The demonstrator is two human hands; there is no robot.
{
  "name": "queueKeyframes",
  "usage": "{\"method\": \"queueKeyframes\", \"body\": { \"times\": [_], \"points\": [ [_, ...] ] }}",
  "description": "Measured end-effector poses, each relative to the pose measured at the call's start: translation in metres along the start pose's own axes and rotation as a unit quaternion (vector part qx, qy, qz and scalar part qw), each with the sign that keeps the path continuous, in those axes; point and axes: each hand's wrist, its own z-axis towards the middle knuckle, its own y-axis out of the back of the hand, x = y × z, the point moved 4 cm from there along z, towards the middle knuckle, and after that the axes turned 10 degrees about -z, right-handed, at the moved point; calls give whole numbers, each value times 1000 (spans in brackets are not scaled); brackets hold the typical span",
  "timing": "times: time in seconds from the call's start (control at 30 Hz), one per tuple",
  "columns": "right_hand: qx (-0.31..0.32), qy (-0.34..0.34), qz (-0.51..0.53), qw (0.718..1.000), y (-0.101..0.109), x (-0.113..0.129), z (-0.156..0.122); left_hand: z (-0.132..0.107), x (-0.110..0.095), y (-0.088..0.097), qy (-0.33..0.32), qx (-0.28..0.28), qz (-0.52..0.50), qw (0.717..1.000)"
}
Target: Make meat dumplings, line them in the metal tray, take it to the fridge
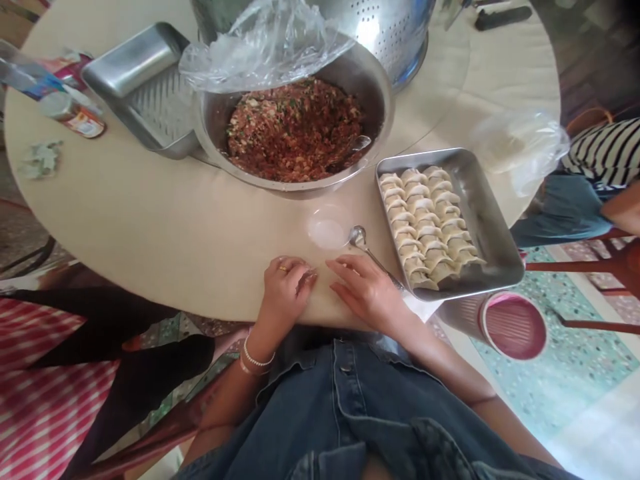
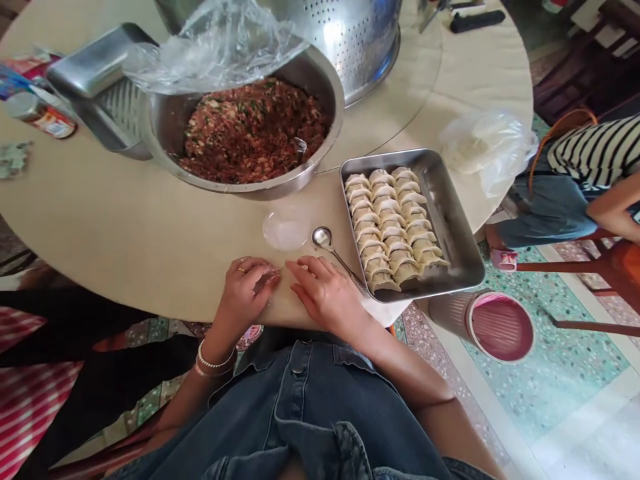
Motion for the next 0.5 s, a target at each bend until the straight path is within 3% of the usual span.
{"method": "queueKeyframes", "body": {
  "times": [0.2, 0.33, 0.5],
  "points": [
    [26, -22, 4, 999, -16, -1, 12, -4, -2, 6, -4, 19, -34, 999],
    [20, -32, 25, 999, -20, 4, 15, -11, -1, 15, 12, -9, -76, 997],
    [-38, -48, 70, 996, -6, 14, 10, -21, 4, 26, 107, -34, -151, 982]
  ]
}}
